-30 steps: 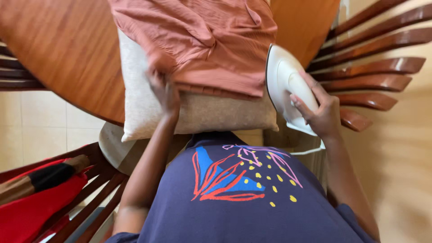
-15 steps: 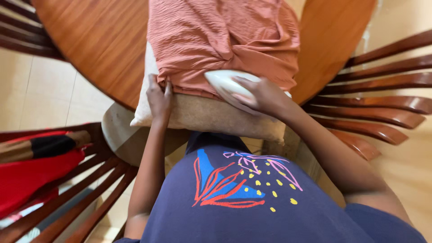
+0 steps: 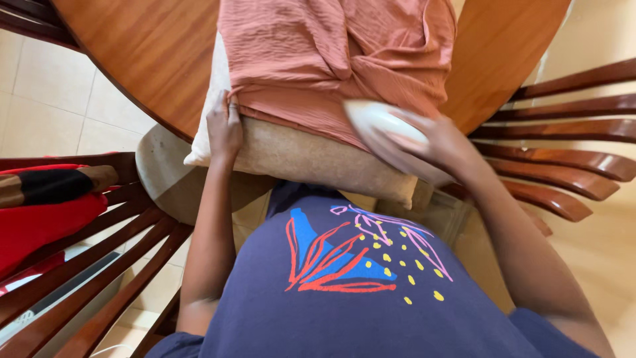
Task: The person places a pink top on a cushion and irons it using a white iron. They smooth the fabric with their hands and move the iron across the garment repeatedly, adjusting the cloth as needed.
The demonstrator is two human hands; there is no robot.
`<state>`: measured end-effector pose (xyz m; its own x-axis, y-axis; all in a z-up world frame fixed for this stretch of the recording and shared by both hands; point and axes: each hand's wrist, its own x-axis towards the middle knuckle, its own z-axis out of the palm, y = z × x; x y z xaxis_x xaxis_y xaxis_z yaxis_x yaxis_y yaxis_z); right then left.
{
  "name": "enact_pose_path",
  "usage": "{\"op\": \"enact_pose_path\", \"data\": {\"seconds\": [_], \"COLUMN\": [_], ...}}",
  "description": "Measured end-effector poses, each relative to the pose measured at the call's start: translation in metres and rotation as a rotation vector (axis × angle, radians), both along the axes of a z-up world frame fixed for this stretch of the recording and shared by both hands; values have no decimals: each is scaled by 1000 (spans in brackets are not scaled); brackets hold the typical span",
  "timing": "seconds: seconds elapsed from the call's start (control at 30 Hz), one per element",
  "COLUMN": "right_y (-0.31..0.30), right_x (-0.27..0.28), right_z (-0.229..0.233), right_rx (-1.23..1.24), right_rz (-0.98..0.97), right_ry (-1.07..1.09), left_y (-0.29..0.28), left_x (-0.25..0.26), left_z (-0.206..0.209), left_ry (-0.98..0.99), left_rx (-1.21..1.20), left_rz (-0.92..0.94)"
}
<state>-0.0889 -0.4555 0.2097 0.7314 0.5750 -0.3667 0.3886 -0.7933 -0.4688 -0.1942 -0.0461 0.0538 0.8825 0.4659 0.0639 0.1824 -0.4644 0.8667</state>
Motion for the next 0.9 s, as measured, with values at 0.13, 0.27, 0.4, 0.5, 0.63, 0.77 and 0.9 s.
{"op": "enact_pose_path", "data": {"seconds": [0.13, 0.27, 0.4, 0.5, 0.63, 0.77, 0.9], "right_y": [-36, 17, 135, 197, 180, 76, -16], "right_x": [-6, 6, 15, 15, 19, 7, -6], "right_z": [6, -10, -34, -37, -28, -12, 1], "right_rx": [83, -142, 199, 188, 57, -80, 152], "right_rz": [-18, 118, 274, 264, 210, 5, 24], "right_ry": [25, -30, -252, -155, -112, 47, 36], "left_y": [3, -5, -1, 3, 12, 10, 15], "left_x": [-9, -18, -26, -31, -27, -32, -30], "left_z": [12, 19, 9, -7, -31, -49, -54], "left_ry": [6, 82, 184, 100, 44, -81, -58], "left_rx": [111, 362, 290, 268, 260, 249, -3], "left_rz": [-38, 32, 69, 73, 78, 79, 24]}}
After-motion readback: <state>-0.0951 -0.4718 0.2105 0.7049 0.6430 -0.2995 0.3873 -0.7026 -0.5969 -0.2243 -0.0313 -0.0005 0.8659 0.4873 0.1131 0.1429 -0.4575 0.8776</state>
